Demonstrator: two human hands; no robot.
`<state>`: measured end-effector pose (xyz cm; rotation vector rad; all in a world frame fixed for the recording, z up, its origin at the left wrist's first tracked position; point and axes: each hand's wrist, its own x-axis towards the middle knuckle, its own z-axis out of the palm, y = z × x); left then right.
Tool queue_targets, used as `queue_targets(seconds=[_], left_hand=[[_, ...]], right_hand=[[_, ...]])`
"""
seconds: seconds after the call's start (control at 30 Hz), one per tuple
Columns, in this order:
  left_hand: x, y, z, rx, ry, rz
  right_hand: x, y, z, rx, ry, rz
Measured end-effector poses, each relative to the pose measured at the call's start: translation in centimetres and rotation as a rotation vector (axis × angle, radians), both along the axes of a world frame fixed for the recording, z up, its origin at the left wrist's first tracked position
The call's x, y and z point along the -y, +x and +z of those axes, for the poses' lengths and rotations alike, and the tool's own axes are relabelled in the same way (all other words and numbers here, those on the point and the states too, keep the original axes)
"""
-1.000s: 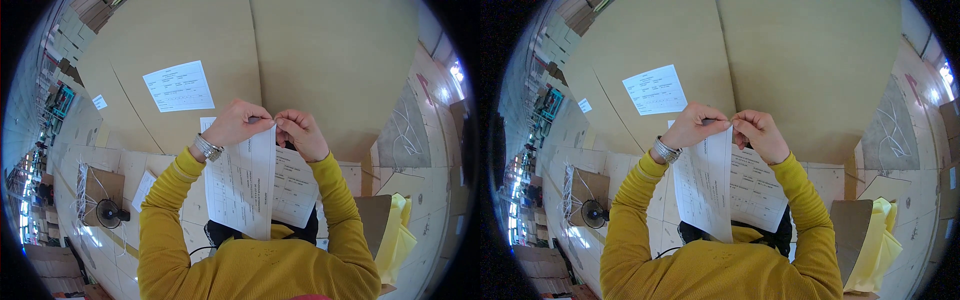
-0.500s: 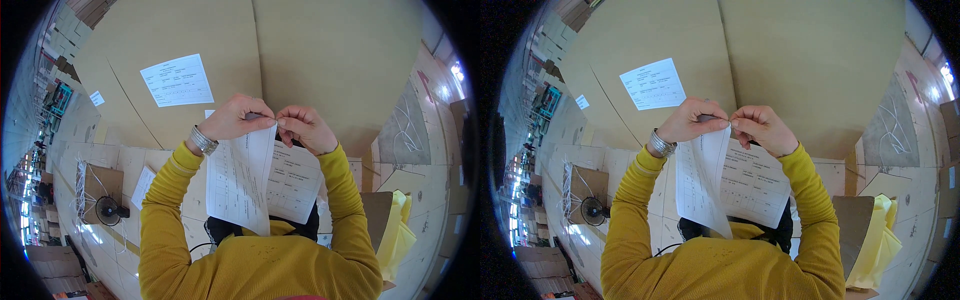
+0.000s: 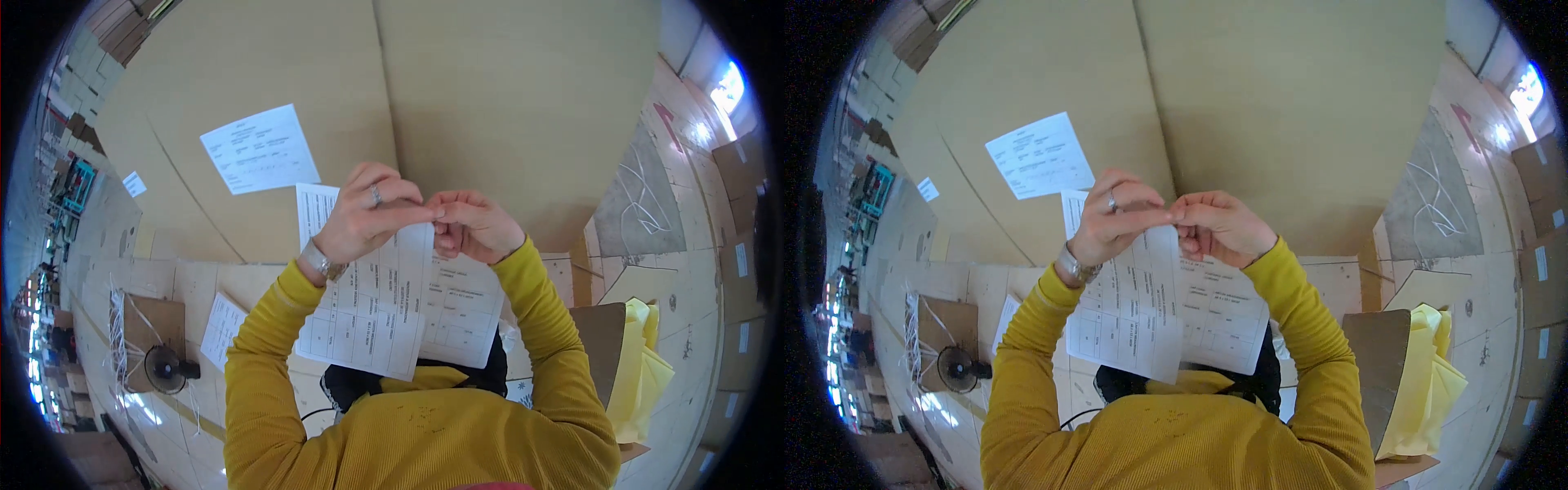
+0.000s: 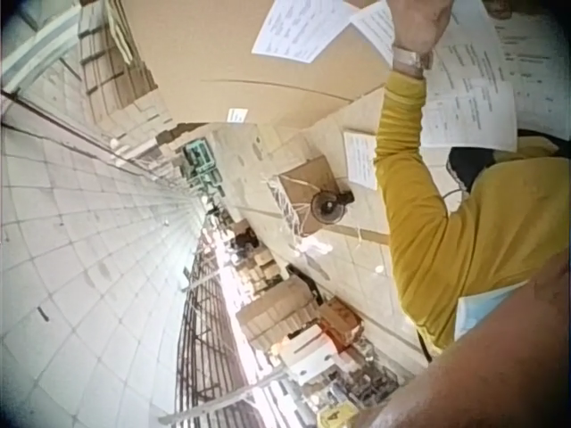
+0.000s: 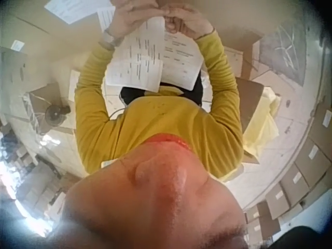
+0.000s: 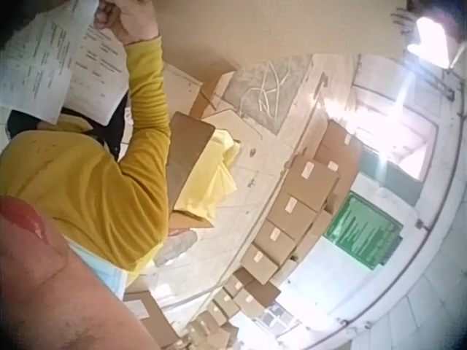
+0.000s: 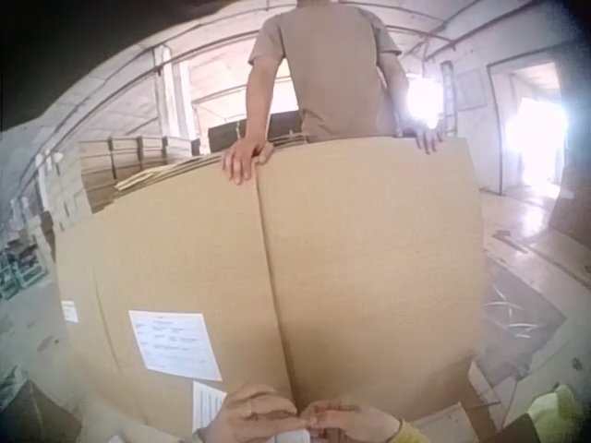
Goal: The recorder peels product labels from yellow backing sheets and applies them to large cardboard sheets.
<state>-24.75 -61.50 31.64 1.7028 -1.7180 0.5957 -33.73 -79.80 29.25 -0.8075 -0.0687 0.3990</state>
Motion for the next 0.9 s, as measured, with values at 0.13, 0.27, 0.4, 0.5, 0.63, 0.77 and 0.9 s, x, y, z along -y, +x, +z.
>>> queue_targets(seconds=[0.13,0.27,0.4,0.5,0.63,0.77,0.9], left_hand=[[-0.3,-0.3,0.4,-0.013,-0.073,-0.02],[-0.3,0.3,1.5,-0.196,-0.243,0.057],[1.5,1.5,1.2,-0.302,-0.298,0.072],[2.8,2.1,1.1,-0.402,-0.311,0.027],[1.8,6.0,2.5,-0.81,-0.767,0.296],[-0.8,11.3,3.6,-0.825,-0.898,0.282],[0.0,11.1,3.7,-0.714,-0.628,0.41]], right_hand=[[-0.2,0.1,-1.0,-0.038,-0.046,-0.038],[0.4,0.6,-2.5,0.024,-0.123,-0.247],[-1.1,1.1,-0.5,0.672,-0.693,-1.031],[0.4,2.3,-1.2,1.074,-0.976,-1.147],[3.6,2.1,-3.7,0.533,-0.509,-1.086],[12.3,0.4,-10.0,0.298,-0.404,-1.324],[15.8,-1.6,-12.0,0.345,-0.511,-1.456]])
